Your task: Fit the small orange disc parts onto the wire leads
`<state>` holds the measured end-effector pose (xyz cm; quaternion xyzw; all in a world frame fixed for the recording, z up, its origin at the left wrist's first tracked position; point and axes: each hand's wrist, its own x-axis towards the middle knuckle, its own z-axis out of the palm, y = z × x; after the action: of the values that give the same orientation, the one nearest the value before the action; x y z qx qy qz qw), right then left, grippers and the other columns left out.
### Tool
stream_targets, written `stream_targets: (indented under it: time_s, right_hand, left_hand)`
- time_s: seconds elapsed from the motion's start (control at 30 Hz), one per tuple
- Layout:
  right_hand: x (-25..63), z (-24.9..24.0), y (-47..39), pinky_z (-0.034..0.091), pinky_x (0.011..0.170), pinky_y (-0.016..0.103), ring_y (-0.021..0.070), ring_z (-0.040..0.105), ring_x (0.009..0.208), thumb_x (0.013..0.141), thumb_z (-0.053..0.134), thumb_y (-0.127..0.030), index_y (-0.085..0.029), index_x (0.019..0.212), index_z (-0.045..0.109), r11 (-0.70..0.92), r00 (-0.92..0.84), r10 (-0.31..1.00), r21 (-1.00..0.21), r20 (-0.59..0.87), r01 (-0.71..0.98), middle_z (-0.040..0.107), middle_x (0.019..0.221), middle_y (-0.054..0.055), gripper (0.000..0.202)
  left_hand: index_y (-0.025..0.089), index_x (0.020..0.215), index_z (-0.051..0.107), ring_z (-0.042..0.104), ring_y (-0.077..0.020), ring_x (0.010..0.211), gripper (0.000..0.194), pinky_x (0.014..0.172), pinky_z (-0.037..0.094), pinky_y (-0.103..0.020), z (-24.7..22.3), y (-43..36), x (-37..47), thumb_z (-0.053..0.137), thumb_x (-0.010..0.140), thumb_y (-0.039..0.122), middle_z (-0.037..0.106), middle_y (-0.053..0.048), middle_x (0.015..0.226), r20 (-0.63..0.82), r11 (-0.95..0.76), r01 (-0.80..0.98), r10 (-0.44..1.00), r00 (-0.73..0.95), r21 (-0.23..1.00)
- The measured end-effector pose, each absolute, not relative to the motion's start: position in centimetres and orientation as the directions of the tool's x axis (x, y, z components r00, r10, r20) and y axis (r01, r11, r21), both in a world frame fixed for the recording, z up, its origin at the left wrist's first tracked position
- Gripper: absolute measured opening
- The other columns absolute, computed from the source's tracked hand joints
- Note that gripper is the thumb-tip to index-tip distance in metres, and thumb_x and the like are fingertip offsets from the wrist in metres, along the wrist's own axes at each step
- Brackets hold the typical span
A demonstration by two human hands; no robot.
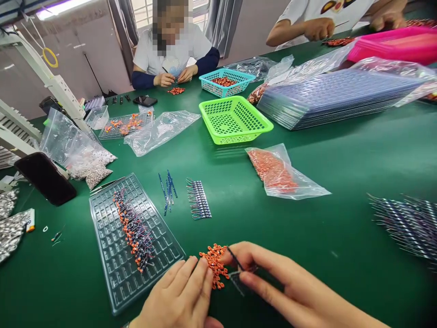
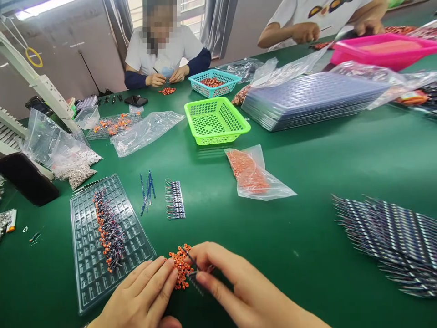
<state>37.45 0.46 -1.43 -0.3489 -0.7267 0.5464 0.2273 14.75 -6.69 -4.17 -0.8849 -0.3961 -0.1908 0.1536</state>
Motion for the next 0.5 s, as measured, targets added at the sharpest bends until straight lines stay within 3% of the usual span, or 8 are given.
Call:
stream_targets:
  time_s: [0.13,0.27,0.4,0.5]
  right_hand:
    - [37.2,-1.7,-0.2,0.052,0.091,0.031,0.0215,0.061,0.100,0.098,0.045,-0.022,-0.022,0.097,0.059,0.187,-0.760,0.648,-0.955,-0.058,0.232,0.065,0.106,0.008,0.014]
    - [37.7,-2.0,0.2,0.056,0.079,0.030,0.0212,0.063,0.084,0.100,0.042,-0.026,-0.023,0.092,0.060,0.192,-0.708,0.699,-0.929,-0.096,0.316,0.065,0.094,0.007,0.020]
    - [38.3,-1.7,1.0,0.055,0.081,0.030,0.0222,0.063,0.088,0.100,0.042,-0.030,-0.023,0.101,0.062,0.171,-0.654,0.748,-0.920,-0.111,0.352,0.066,0.097,0.006,0.021]
    - [38.4,-1.4,1.1,0.056,0.078,0.030,0.0216,0.063,0.084,0.099,0.043,-0.030,-0.023,0.095,0.062,0.187,-0.666,0.737,-0.913,-0.112,0.362,0.067,0.093,0.006,0.021]
  left_hand:
    - [0.012,0.112,0.067,0.062,-0.0190,0.109,0.055,0.097,0.046,-0.029,-4.4,-6.8,14.7,0.028,0.102,0.049,0.071,-0.005,0.113,0.482,-0.666,0.738,0.614,0.625,-0.109]
    - [0.010,0.117,0.065,0.058,-0.0198,0.116,0.058,0.102,0.044,-0.030,-4.9,-6.8,14.9,0.030,0.100,0.053,0.066,-0.008,0.124,0.436,-0.684,0.716,0.606,0.665,-0.140]
    - [0.009,0.122,0.062,0.053,-0.0221,0.124,0.066,0.107,0.041,-0.031,-5.2,-6.3,15.3,0.030,0.096,0.061,0.059,-0.011,0.134,0.410,-0.667,0.730,0.629,0.660,-0.152]
    - [0.009,0.121,0.063,0.054,-0.0210,0.122,0.064,0.106,0.041,-0.031,-5.2,-5.9,15.6,0.029,0.098,0.058,0.062,-0.010,0.130,0.435,-0.681,0.718,0.609,0.664,-0.143]
